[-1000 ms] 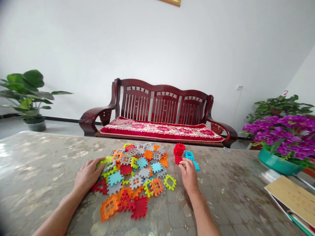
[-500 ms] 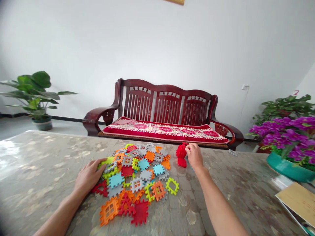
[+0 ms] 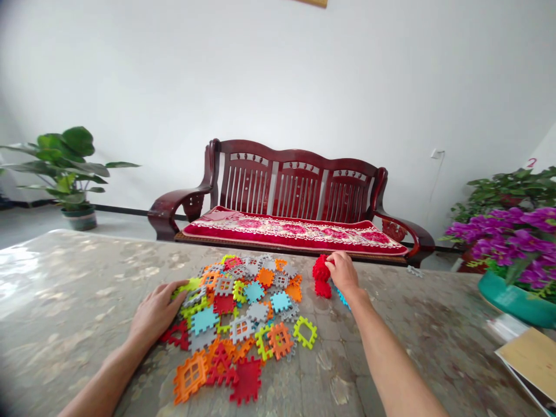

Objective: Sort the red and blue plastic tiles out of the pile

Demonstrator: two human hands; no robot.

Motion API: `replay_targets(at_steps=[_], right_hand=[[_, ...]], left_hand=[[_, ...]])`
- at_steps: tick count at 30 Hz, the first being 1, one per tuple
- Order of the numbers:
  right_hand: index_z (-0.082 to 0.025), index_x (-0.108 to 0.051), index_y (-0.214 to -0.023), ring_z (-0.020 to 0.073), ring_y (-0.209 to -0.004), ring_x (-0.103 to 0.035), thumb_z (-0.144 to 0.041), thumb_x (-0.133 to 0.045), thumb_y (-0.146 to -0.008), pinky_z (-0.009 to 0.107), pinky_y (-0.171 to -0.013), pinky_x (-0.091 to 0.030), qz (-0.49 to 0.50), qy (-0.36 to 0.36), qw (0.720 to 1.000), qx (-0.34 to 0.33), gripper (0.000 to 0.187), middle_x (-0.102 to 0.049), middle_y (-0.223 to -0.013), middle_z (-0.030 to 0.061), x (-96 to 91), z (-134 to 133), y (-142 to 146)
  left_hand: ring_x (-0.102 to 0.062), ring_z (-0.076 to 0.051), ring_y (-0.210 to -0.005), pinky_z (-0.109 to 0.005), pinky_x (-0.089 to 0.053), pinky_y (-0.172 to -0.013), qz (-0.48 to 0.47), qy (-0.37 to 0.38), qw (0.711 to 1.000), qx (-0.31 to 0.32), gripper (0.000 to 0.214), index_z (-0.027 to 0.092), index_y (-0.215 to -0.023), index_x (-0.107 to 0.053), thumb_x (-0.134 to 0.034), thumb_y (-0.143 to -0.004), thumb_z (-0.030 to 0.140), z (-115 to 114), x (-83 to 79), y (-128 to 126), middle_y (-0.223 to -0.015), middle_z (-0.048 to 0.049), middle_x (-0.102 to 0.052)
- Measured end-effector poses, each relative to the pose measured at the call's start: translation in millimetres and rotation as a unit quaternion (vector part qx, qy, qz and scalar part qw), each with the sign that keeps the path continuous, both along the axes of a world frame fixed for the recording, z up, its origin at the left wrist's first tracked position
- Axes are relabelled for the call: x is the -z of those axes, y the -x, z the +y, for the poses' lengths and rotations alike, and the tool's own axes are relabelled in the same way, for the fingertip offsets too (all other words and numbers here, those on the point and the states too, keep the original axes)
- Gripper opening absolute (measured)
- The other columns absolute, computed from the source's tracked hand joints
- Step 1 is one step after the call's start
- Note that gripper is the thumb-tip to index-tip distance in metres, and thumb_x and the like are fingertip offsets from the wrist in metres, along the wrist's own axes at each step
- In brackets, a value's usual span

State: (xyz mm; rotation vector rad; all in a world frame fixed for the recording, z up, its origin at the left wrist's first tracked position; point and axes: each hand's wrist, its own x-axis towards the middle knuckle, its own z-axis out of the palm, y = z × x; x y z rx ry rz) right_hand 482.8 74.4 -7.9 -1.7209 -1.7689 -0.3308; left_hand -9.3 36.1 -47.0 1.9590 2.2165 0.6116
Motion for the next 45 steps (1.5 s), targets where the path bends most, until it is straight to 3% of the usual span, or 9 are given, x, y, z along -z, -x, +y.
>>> replay_targets(at_steps=[8, 13, 18, 21, 24, 31, 35, 40, 45], right_hand=[[-0.019, -0.062, -0.112, 0.0254, -0.106, -0.059, -0.035, -0.065, -0.076, 0.039, -0.096, -0.045, 0.022, 0.014, 0.998, 0.058, 0.04, -0.062, -0.112, 0.0105, 2.9, -10, 11], [-0.021, -0.061, -0.116, 0.0249, -0.107, -0.059, -0.034, -0.065, -0.076, 0.037, -0.092, -0.047, 0.027, 0.029, 0.996, 0.085, 0.043, -0.06, -0.115, 0.0101, 2.2, -13, 17], [-0.019, -0.062, -0.113, 0.0262, -0.101, -0.06, -0.038, -0.063, -0.076, 0.04, -0.09, -0.047, 0.077, -0.025, 0.991, 0.104, 0.042, -0.06, -0.114, 0.0122, 0.7, -22, 24], [-0.018, -0.064, -0.107, 0.0231, -0.086, -0.062, -0.039, -0.06, -0.077, 0.039, -0.082, -0.05, 0.151, -0.056, 0.986, 0.043, 0.037, -0.062, -0.107, 0.012, 4.1, -36, 44], [-0.019, -0.066, -0.1, 0.0223, -0.085, -0.061, -0.038, -0.058, -0.081, 0.036, -0.074, -0.052, 0.205, -0.054, 0.976, -0.056, 0.028, -0.064, -0.103, 0.0114, 8.8, -60, 78], [-0.024, -0.069, -0.084, 0.021, -0.09, -0.062, -0.026, -0.07, -0.077, 0.036, -0.084, -0.048, 0.153, 0.079, 0.949, -0.264, 0.008, -0.07, -0.089, 0.0035, 7.9, -119, 150], [-0.025, -0.069, -0.09, 0.0212, -0.092, -0.06, -0.025, -0.08, -0.067, 0.036, -0.084, -0.046, 0.111, 0.135, 0.936, -0.304, 0.026, -0.069, -0.093, 0.0023, 4.5, -134, 163], [-0.028, -0.068, -0.104, 0.0239, -0.101, -0.054, -0.042, -0.089, -0.051, 0.038, -0.09, -0.042, 0.044, 0.195, 0.919, -0.341, 0.059, -0.066, -0.106, 0.0022, -2.1, -145, 170], [-0.031, -0.064, -0.116, 0.0266, -0.11, -0.049, -0.043, -0.087, -0.049, 0.042, -0.096, -0.039, -0.01, 0.221, 0.904, -0.365, 0.071, -0.059, -0.12, 0.0038, -6.5, -154, 177]], left_hand=[[-0.059, -0.029, -0.112, -0.042, -0.043, -0.097, -0.004, -0.018, 1.0, 0.003, 0.043, 0.026, -0.124, -0.062, -0.036, -0.092, 0.04, -1, 0.3, -1, -0.123, -0.0092, -0.063], [-0.059, -0.029, -0.113, -0.041, -0.043, -0.097, -0.007, -0.017, 1.0, 0.001, 0.043, 0.026, -0.124, -0.063, -0.036, -0.092, 0.039, -2, -2.0, -2, -0.122, -0.0099, -0.064], [-0.059, -0.029, -0.111, -0.041, -0.043, -0.097, -0.008, -0.021, 1.0, 0.002, 0.043, 0.025, -0.123, -0.063, -0.036, -0.092, 0.039, -4, -5.0, -4, -0.12, -0.0105, -0.064], [-0.059, -0.029, -0.111, -0.041, -0.043, -0.096, -0.01, -0.023, 1.0, 0.001, 0.043, 0.025, -0.123, -0.064, -0.037, -0.092, 0.038, -4, -5.8, -5, -0.12, -0.0106, -0.064], [-0.059, -0.028, -0.11, -0.039, -0.043, -0.096, -0.012, -0.026, 1.0, -0.001, 0.042, 0.026, -0.123, -0.064, -0.039, -0.091, 0.038, -5, -5.6, -6, -0.12, -0.0098, -0.065], [-0.058, -0.028, -0.112, -0.04, -0.042, -0.096, -0.013, -0.024, 1.0, -0.002, 0.042, 0.025, -0.122, -0.064, -0.038, -0.092, 0.038, -6, -7.4, -7, -0.122, -0.0105, -0.064], [-0.058, -0.029, -0.113, -0.041, -0.042, -0.096, -0.011, -0.021, 1.0, 0.0, 0.043, 0.025, -0.123, -0.063, -0.037, -0.092, 0.038, -7, -9.5, -7, -0.121, -0.0111, -0.064], [-0.058, -0.029, -0.113, -0.041, -0.041, -0.097, -0.016, -0.02, 1.0, -0.002, 0.042, 0.025, -0.123, -0.063, -0.037, -0.092, 0.037, -8, -10.5, -8, -0.12, -0.0114, -0.064], [-0.058, -0.028, -0.113, -0.04, -0.041, -0.097, -0.018, -0.017, 1.0, -0.002, 0.042, 0.025, -0.124, -0.063, -0.038, -0.092, 0.037, -9, -11.2, -8, -0.121, -0.0111, -0.064]])
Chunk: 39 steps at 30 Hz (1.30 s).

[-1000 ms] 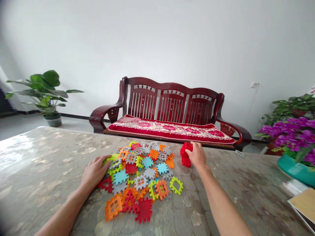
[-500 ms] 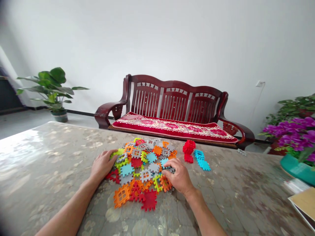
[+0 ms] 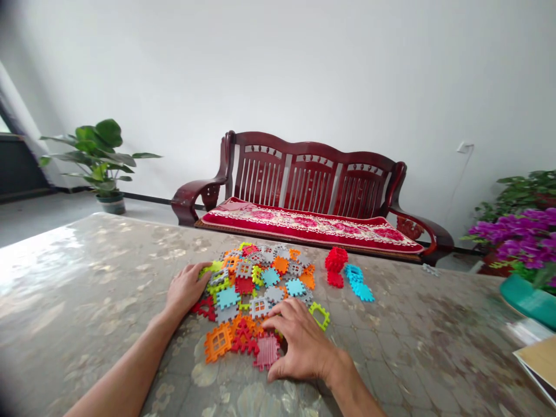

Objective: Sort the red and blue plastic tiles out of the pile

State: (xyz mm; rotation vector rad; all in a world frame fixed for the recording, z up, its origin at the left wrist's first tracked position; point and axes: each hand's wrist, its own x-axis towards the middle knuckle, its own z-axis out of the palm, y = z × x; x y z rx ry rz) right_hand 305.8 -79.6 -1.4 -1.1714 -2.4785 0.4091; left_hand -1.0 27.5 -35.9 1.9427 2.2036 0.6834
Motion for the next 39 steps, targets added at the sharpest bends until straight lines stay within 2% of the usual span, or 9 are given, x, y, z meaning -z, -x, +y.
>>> replay_targets(at_steps=[8, 17, 22, 27, 30, 32, 36, 39], right_hand=[[-0.027, -0.062, -0.114, 0.0237, -0.106, -0.051, -0.024, -0.079, -0.059, 0.039, -0.096, -0.039, 0.002, -0.014, 1.0, 0.0, 0.058, -0.062, -0.114, 0.0029, -3.7, -4, 6], [-0.026, -0.063, -0.103, 0.0232, -0.103, -0.055, -0.017, -0.075, -0.062, 0.038, -0.093, -0.043, 0.069, -0.026, 0.994, 0.074, 0.043, -0.065, -0.107, 0.0032, 8.0, 0, 8], [-0.025, -0.066, -0.081, 0.0188, -0.089, -0.061, -0.01, -0.063, -0.073, 0.031, -0.081, -0.048, 0.17, -0.038, 0.976, 0.132, 0.017, -0.067, -0.087, 0.0014, 15.2, 6, 5], [-0.024, -0.065, -0.08, 0.0173, -0.072, -0.061, -0.022, -0.062, -0.08, 0.028, -0.067, -0.049, 0.221, -0.108, 0.944, 0.219, 0.004, -0.066, -0.077, 0.001, 21.2, 16, -9], [-0.024, -0.064, -0.084, 0.0176, -0.073, -0.061, -0.022, -0.057, -0.083, 0.028, -0.067, -0.049, 0.237, -0.158, 0.925, 0.253, 0.007, -0.067, -0.079, 0.0015, 23.9, 21, -19], [-0.024, -0.064, -0.085, 0.0189, -0.08, -0.063, -0.018, -0.055, -0.082, 0.029, -0.071, -0.05, 0.234, -0.164, 0.925, 0.252, 0.011, -0.068, -0.086, 0.0031, 24.6, 23, -24], [-0.024, -0.065, -0.09, 0.0189, -0.08, -0.064, -0.017, -0.059, -0.077, 0.031, -0.074, -0.051, 0.18, -0.09, 0.952, 0.229, 0.016, -0.068, -0.091, 0.0029, 23.6, 22, -26], [-0.025, -0.066, -0.097, 0.0205, -0.089, -0.064, -0.012, -0.06, -0.071, 0.033, -0.08, -0.051, 0.144, -0.046, 0.967, 0.203, 0.03, -0.069, -0.098, 0.0026, 21.6, 20, -23]], left_hand=[[-0.059, -0.027, -0.109, -0.039, -0.042, -0.094, 0.0, -0.013, 1.0, -0.004, 0.041, 0.026, -0.122, -0.065, -0.04, -0.091, 0.037, 1, 1.6, 1, -0.12, -0.0103, -0.065], [-0.058, -0.027, -0.113, -0.039, -0.041, -0.097, 0.0, -0.011, 1.0, 0.002, 0.041, 0.025, -0.123, -0.064, -0.038, -0.092, 0.037, 2, 3.5, 1, -0.122, -0.0104, -0.064], [-0.058, -0.026, -0.112, -0.038, -0.041, -0.097, 0.001, -0.012, 1.0, 0.001, 0.041, 0.025, -0.122, -0.064, -0.039, -0.092, 0.037, 1, 2.9, 1, -0.121, -0.0096, -0.064], [-0.059, -0.028, -0.112, -0.04, -0.042, -0.095, 0.003, -0.012, 1.0, 0.0, 0.041, 0.026, -0.122, -0.064, -0.038, -0.092, 0.038, 3, 4.1, 2, -0.121, -0.0107, -0.064], [-0.059, -0.028, -0.112, -0.04, -0.042, -0.096, 0.008, -0.005, 1.0, 0.002, 0.042, 0.026, -0.123, -0.063, -0.037, -0.092, 0.039, 3, 4.7, 2, -0.122, -0.0108, -0.064], [-0.059, -0.028, -0.112, -0.04, -0.042, -0.096, 0.011, -0.001, 1.0, 0.002, 0.043, 0.026, -0.124, -0.063, -0.036, -0.092, 0.039, 3, 4.8, 2, -0.123, -0.0108, -0.063], [-0.058, -0.028, -0.113, -0.04, -0.041, -0.097, 0.013, -0.001, 1.0, 0.004, 0.043, 0.025, -0.124, -0.062, -0.036, -0.093, 0.039, 4, 5.0, 3, -0.123, -0.0109, -0.063], [-0.058, -0.029, -0.112, -0.041, -0.041, -0.097, 0.009, 0.0, 1.0, 0.006, 0.044, 0.024, -0.124, -0.062, -0.035, -0.093, 0.039, 4, 5.2, 3, -0.123, -0.0115, -0.063]])
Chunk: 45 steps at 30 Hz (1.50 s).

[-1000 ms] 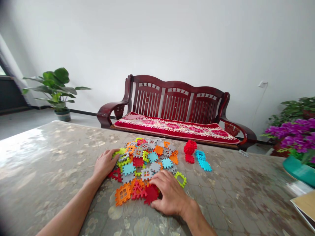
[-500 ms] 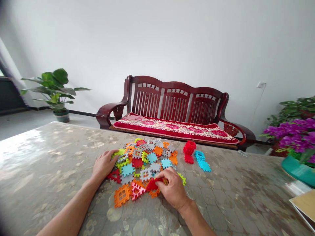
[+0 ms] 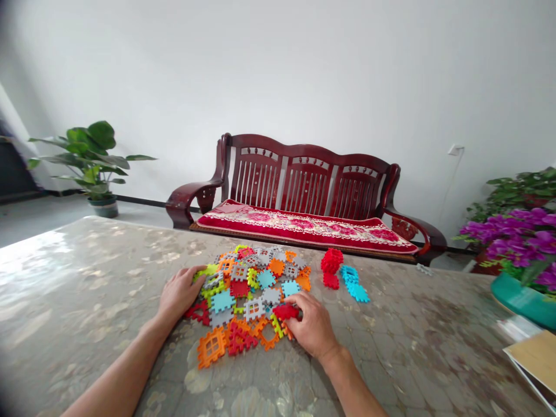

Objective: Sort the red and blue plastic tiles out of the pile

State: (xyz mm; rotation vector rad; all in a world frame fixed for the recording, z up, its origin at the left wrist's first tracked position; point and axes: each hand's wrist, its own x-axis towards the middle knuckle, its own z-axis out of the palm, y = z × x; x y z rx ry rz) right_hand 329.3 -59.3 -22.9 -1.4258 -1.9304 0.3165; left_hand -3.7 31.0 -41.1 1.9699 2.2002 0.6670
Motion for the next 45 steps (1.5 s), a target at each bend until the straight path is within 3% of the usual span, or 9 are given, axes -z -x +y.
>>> replay_targets(at_steps=[4, 9, 16, 21, 26, 32, 38, 45], right_hand=[[-0.025, -0.066, -0.107, 0.0218, -0.101, -0.062, -0.008, -0.058, -0.065, 0.036, -0.09, -0.049, 0.002, 0.039, 0.999, -0.037, 0.046, -0.068, -0.109, 0.0038, -2.5, 0, 0], [-0.026, -0.067, -0.115, 0.0239, -0.111, -0.059, -0.016, -0.071, -0.061, 0.04, -0.101, -0.043, -0.002, 0.093, 0.991, -0.093, 0.054, -0.066, -0.12, 0.0051, -2.1, 3, -6], [-0.023, -0.069, -0.111, 0.0221, -0.098, -0.063, -0.027, -0.07, -0.071, 0.036, -0.089, -0.049, 0.049, 0.12, 0.989, -0.067, 0.04, -0.069, -0.109, 0.0058, 3.0, 5, -7], [-0.026, -0.069, -0.113, 0.024, -0.104, -0.061, -0.028, -0.078, -0.064, 0.038, -0.095, -0.046, 0.017, 0.116, 0.99, -0.082, 0.05, -0.068, -0.113, 0.005, 3.0, 5, -10], [-0.027, -0.069, -0.114, 0.0267, -0.105, -0.06, -0.041, -0.086, -0.057, 0.041, -0.097, -0.044, -0.002, 0.119, 0.988, -0.096, 0.061, -0.068, -0.114, 0.0067, 2.6, 6, -12], [-0.026, -0.069, -0.112, 0.0266, -0.105, -0.061, -0.043, -0.078, -0.07, 0.042, -0.096, -0.044, 0.003, 0.1, 0.99, -0.094, 0.047, -0.069, -0.113, 0.0076, 3.0, 5, -10], [-0.024, -0.073, -0.096, 0.0222, -0.093, -0.065, -0.03, -0.064, -0.083, 0.037, -0.087, -0.049, 0.058, 0.085, 0.993, -0.057, 0.017, -0.072, -0.097, 0.0057, 6.6, 6, -5], [-0.025, -0.074, -0.093, 0.0195, -0.092, -0.065, -0.018, -0.056, -0.083, 0.032, -0.084, -0.051, 0.108, -0.003, 0.994, -0.028, 0.022, -0.07, -0.095, 0.0043, 12.1, 12, -11]], left_hand=[[-0.058, -0.029, -0.112, -0.042, -0.041, -0.097, -0.001, -0.002, 1.0, 0.0, 0.044, 0.024, -0.124, -0.062, -0.035, -0.093, 0.039, 0, 0.4, 0, -0.123, -0.0118, -0.063], [-0.059, -0.028, -0.112, -0.04, -0.042, -0.097, 0.007, -0.001, 1.0, -0.002, 0.043, 0.025, -0.124, -0.062, -0.036, -0.093, 0.039, 1, 1.1, 0, -0.121, -0.0104, -0.064], [-0.058, -0.028, -0.114, -0.04, -0.042, -0.097, 0.009, 0.003, 1.0, -0.006, 0.042, 0.026, -0.124, -0.062, -0.037, -0.093, 0.038, 1, 0.0, 0, -0.123, -0.0099, -0.063], [-0.059, -0.028, -0.113, -0.041, -0.043, -0.097, 0.005, 0.002, 1.0, -0.005, 0.042, 0.026, -0.124, -0.063, -0.037, -0.092, 0.038, 1, -0.1, 0, -0.123, -0.0104, -0.063], [-0.06, -0.028, -0.111, -0.041, -0.043, -0.096, 0.008, -0.006, 1.0, -0.007, 0.041, 0.026, -0.123, -0.064, -0.038, -0.092, 0.038, 1, 0.5, 0, -0.121, -0.0103, -0.064], [-0.059, -0.028, -0.112, -0.041, -0.043, -0.097, 0.007, 0.002, 1.0, -0.005, 0.042, 0.026, -0.124, -0.063, -0.037, -0.093, 0.038, 0, -0.8, 0, -0.122, -0.0104, -0.064], [-0.059, -0.029, -0.113, -0.041, -0.043, -0.097, 0.003, 0.005, 1.0, -0.005, 0.043, 0.026, -0.125, -0.062, -0.036, -0.093, 0.038, -1, -2.3, -1, -0.123, -0.0103, -0.063], [-0.058, -0.029, -0.114, -0.042, -0.041, -0.098, 0.001, 0.009, 1.0, -0.005, 0.043, 0.025, -0.125, -0.062, -0.036, -0.093, 0.038, -1, -2.6, -1, -0.123, -0.0105, -0.062]])
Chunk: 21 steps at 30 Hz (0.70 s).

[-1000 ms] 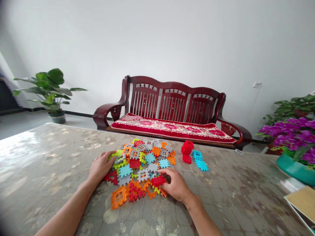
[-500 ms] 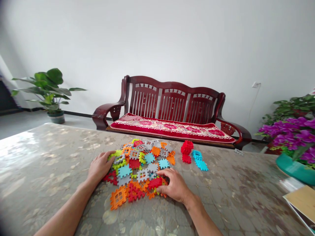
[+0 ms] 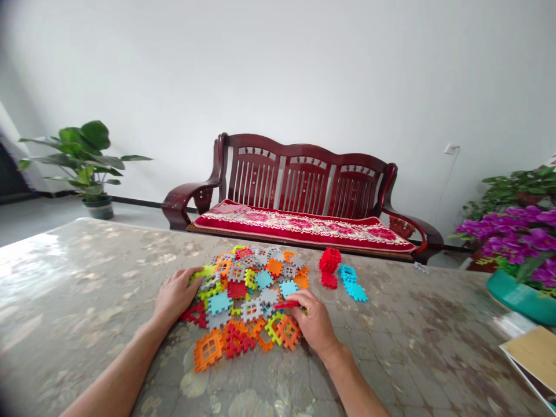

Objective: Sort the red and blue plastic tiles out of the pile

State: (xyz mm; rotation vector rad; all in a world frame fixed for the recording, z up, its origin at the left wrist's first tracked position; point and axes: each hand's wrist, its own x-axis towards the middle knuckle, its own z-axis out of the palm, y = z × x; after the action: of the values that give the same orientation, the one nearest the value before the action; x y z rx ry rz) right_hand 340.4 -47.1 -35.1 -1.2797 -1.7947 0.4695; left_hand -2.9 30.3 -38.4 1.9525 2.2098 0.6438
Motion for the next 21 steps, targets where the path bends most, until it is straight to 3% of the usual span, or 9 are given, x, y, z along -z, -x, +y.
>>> replay_targets(at_steps=[4, 9, 14, 21], right_hand=[[-0.026, -0.075, -0.093, 0.0189, -0.098, -0.064, -0.005, -0.046, -0.073, 0.033, -0.091, -0.05, -0.008, -0.035, 0.998, 0.046, 0.04, -0.07, -0.1, 0.0038, 3.5, 2.5, -5.2], [-0.024, -0.075, -0.095, 0.0193, -0.107, -0.063, -0.002, -0.042, -0.065, 0.036, -0.099, -0.047, -0.034, -0.008, 0.999, 0.039, 0.049, -0.068, -0.111, 0.0048, 1.9, -0.4, -5.0], [-0.022, -0.072, -0.1, 0.0236, -0.115, -0.059, -0.016, -0.059, -0.073, 0.039, -0.103, -0.044, -0.043, 0.029, 0.998, 0.034, 0.031, -0.062, -0.123, 0.009, -4.4, -3.2, 0.1], [-0.023, -0.07, -0.084, 0.0228, -0.109, -0.059, -0.018, -0.064, -0.073, 0.038, -0.099, -0.045, -0.038, 0.035, 0.996, 0.069, 0.014, -0.062, -0.115, 0.0073, -1.9, -0.7, 2.1]], left_hand=[[-0.057, -0.029, -0.114, -0.042, -0.042, -0.098, -0.002, -0.002, 1.0, 0.002, 0.044, 0.026, -0.125, -0.062, -0.035, -0.093, 0.039, -0.2, 0.0, -0.1, -0.123, -0.0107, -0.063], [-0.057, -0.029, -0.114, -0.041, -0.041, -0.098, -0.004, -0.002, 1.0, 0.003, 0.044, 0.025, -0.125, -0.062, -0.035, -0.093, 0.038, -0.8, -1.2, -0.3, -0.123, -0.0111, -0.063], [-0.058, -0.028, -0.112, -0.041, -0.042, -0.097, -0.007, -0.011, 1.0, 0.003, 0.043, 0.025, -0.123, -0.063, -0.036, -0.093, 0.039, -0.4, -0.1, 0.1, -0.12, -0.0112, -0.064], [-0.059, -0.027, -0.111, -0.039, -0.042, -0.096, 0.006, -0.012, 1.0, 0.0, 0.043, 0.026, -0.124, -0.063, -0.035, -0.093, 0.039, -0.8, 0.0, -0.1, -0.12, -0.0099, -0.065]])
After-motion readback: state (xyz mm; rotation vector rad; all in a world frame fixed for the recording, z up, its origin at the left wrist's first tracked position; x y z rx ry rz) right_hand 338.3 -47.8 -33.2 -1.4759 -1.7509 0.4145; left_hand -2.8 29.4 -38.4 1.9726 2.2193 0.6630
